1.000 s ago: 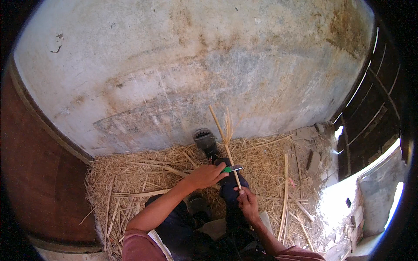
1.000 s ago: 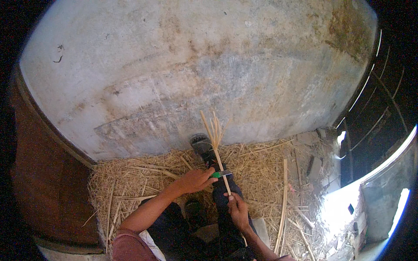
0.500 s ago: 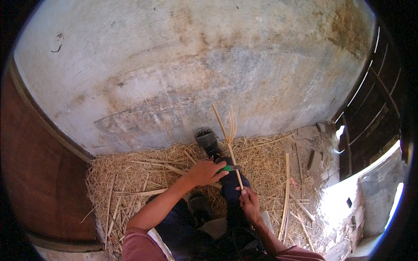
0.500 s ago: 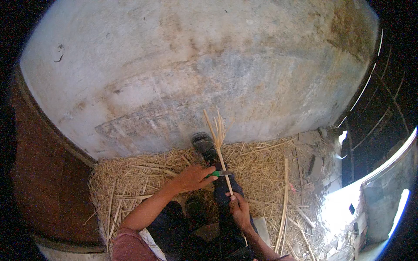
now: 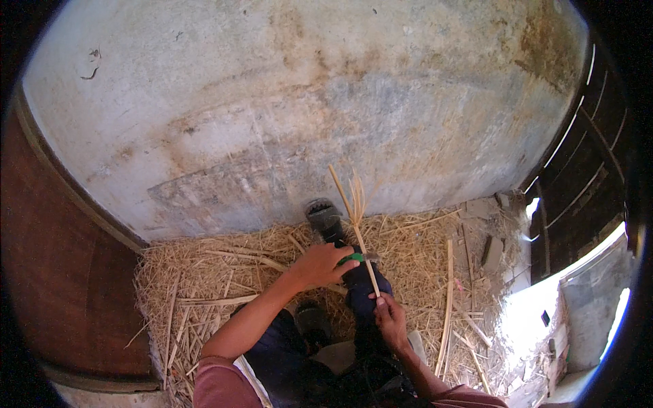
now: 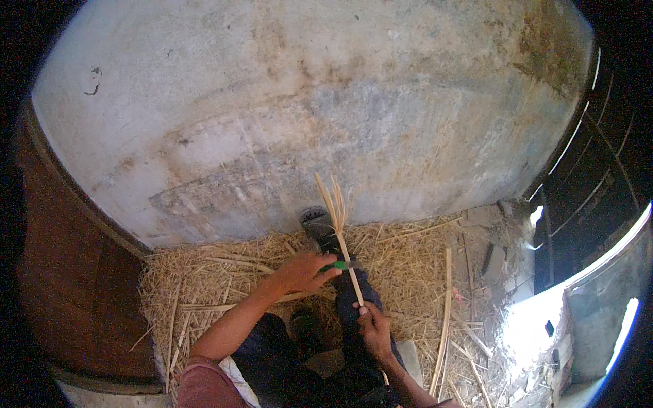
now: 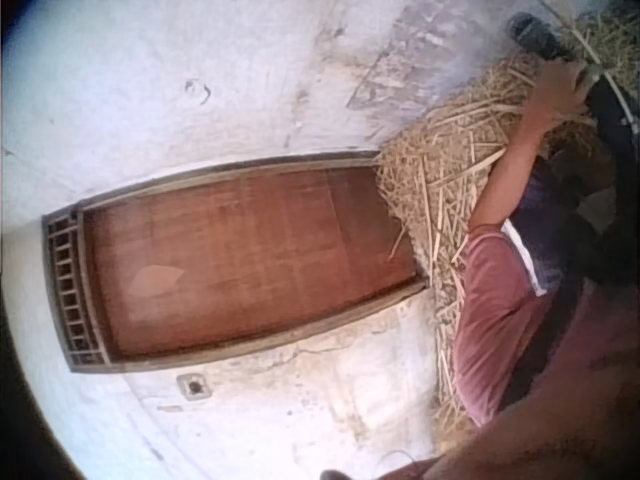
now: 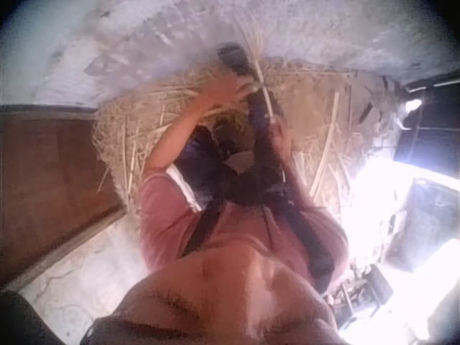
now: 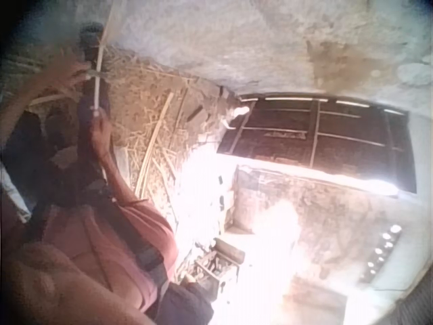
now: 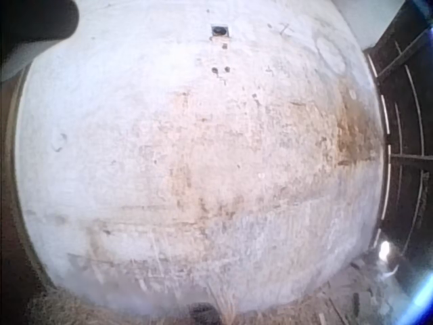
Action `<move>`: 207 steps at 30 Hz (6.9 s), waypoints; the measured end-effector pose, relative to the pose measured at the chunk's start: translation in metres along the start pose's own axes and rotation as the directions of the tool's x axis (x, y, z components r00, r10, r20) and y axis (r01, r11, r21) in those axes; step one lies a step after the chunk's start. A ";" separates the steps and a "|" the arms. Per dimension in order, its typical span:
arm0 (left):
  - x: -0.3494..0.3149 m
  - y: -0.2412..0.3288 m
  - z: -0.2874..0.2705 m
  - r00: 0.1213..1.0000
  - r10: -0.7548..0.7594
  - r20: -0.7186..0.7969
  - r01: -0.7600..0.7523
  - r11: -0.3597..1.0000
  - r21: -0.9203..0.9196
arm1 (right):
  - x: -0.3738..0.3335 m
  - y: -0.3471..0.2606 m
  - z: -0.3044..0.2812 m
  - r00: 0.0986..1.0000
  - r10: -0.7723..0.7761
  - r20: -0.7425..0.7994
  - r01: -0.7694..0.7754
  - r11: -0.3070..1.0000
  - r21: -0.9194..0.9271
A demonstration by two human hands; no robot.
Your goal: The person uses a small utility knife to shave and strip bark from a bamboo stalk, repeatedly pulling the blade along the length of the wood.
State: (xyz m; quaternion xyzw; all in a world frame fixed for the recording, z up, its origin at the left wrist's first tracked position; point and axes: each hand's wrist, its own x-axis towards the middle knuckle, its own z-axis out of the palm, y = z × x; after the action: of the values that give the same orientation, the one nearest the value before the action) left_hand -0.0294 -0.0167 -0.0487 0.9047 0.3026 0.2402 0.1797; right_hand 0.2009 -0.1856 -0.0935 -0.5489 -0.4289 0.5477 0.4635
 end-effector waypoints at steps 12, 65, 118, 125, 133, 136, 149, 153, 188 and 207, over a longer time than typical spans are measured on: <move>-0.001 0.013 -0.001 0.988 -0.095 0.119 0.102 0.993 -0.056 | 0.000 0.003 -0.002 1.000 -0.009 -0.022 0.007 0.997 -0.079; 0.007 0.010 -0.006 0.973 -0.229 -0.018 0.230 0.963 0.144 | 0.001 0.004 -0.002 0.999 -0.031 -0.017 0.030 0.999 -0.028; -0.013 -0.005 -0.014 0.907 -0.222 0.359 0.296 0.941 -0.166 | 0.004 0.018 -0.002 0.997 -0.077 -0.016 0.076 0.996 -0.051; 0.005 0.000 -0.031 0.874 -0.446 0.193 0.460 0.887 -0.031 | 0.004 0.013 -0.003 0.998 -0.059 -0.034 0.058 0.998 -0.023; -0.006 0.003 -0.007 0.897 -0.281 0.341 0.330 0.939 -0.093 | 0.006 0.016 -0.003 0.993 -0.111 -0.040 0.108 0.991 -0.078; -0.005 -0.012 -0.008 0.926 -0.342 0.158 0.358 0.930 -0.085 | 0.004 0.011 0.000 0.994 -0.099 -0.047 0.095 0.993 -0.075; -0.005 0.018 -0.006 0.938 -0.234 0.256 0.254 0.966 -0.048 | -0.001 0.005 0.002 0.996 -0.087 -0.030 0.085 0.993 -0.084; -0.007 -0.022 0.007 0.950 -0.312 0.009 0.312 0.948 -0.063 | -0.001 0.003 0.003 0.997 -0.074 -0.023 0.072 0.994 -0.082; 0.004 0.004 -0.022 0.891 -0.417 0.181 0.429 0.903 -0.032 | 0.001 0.016 0.001 0.995 -0.091 -0.036 0.088 0.993 -0.082; -0.009 0.011 -0.014 0.884 -0.244 0.398 0.318 0.939 -0.130 | -0.002 0.005 0.005 0.995 -0.098 -0.025 0.095 0.990 -0.104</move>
State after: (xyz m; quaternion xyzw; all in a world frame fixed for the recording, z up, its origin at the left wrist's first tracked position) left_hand -0.0382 -0.0278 -0.0344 0.8585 0.3664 0.0616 0.3536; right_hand 0.1961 -0.1882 -0.0977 -0.5590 -0.4755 0.4934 0.4668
